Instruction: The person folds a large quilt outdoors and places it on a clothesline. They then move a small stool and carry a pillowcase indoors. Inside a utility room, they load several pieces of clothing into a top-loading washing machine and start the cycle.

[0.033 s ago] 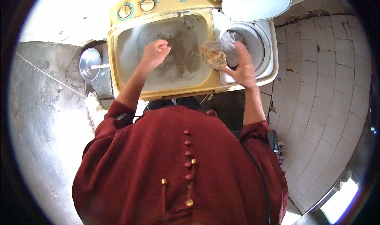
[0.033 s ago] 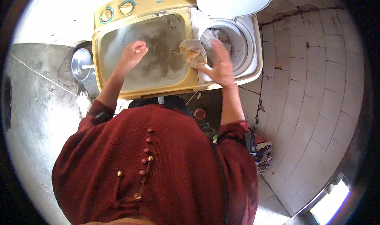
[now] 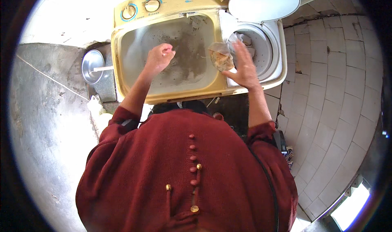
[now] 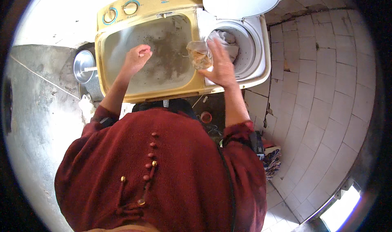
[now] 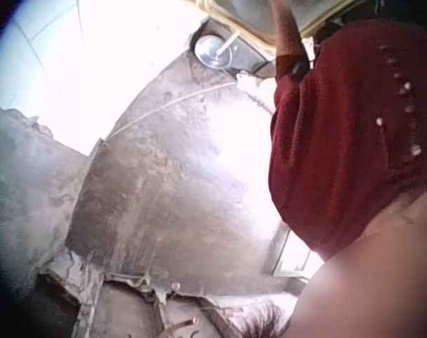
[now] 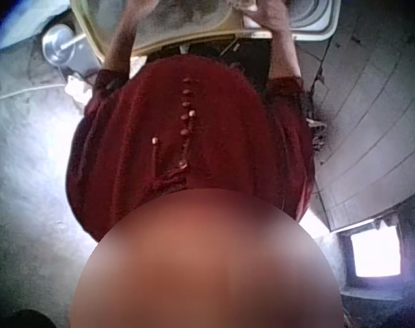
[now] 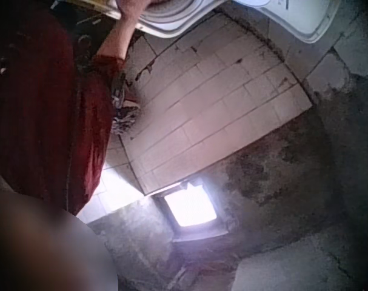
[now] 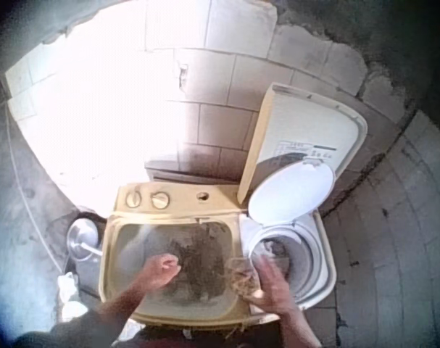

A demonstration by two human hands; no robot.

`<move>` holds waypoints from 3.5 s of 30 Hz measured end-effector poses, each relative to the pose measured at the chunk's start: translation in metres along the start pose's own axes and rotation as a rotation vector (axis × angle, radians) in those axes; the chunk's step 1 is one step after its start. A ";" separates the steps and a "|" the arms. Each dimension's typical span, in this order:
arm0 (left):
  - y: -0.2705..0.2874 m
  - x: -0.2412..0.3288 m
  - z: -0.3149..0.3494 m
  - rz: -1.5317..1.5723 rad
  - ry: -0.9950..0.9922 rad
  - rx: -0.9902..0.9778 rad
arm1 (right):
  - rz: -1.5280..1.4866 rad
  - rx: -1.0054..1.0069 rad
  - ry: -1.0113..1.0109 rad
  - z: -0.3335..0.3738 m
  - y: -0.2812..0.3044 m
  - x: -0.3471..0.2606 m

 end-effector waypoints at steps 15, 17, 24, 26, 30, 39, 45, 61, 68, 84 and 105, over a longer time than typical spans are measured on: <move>0.046 -0.060 0.031 0.018 -0.056 0.112 | 0.222 0.079 -0.347 0.030 0.044 0.119; 0.047 -0.061 0.025 -0.009 -0.020 0.108 | 0.197 0.266 -0.398 0.039 0.077 0.130; 0.061 -0.034 0.003 0.059 -0.102 0.127 | 0.182 0.674 -0.336 0.001 0.163 0.094; 0.061 -0.036 0.002 -0.042 -0.015 0.083 | 0.207 0.764 -0.326 -0.020 0.198 0.067; 0.070 -0.031 0.011 -0.026 -0.105 0.127 | 0.463 1.062 0.199 -0.084 0.285 -0.030; 0.080 -0.086 0.021 -0.019 0.019 0.046 | 0.636 0.904 0.420 -0.196 0.274 -0.138; 0.085 -0.080 0.017 -0.030 -0.042 -0.015 | 0.681 1.016 0.311 -0.124 0.256 -0.122; -0.006 -0.036 -0.045 -0.021 -0.192 -0.411 | 0.367 0.881 -0.557 0.174 0.050 0.023; -0.037 0.052 -0.009 0.151 -0.222 -0.217 | 0.883 1.219 -1.474 0.498 0.119 0.069; -0.138 0.192 0.121 0.184 -0.322 -0.004 | -0.134 1.389 -2.278 0.794 0.084 0.190; -0.296 0.359 0.261 0.089 -1.150 -0.498 | -0.010 2.053 -0.537 0.750 0.335 -0.046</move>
Point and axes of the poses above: each hand's wrist, its own z-axis away from the middle knuckle, its own y-axis out of the back of the hand, x = y × z, the point moved 9 cm from there along -z, towards the middle knuckle, and after that the axes turned 5 degrees about -z, right-handed, at the moved point
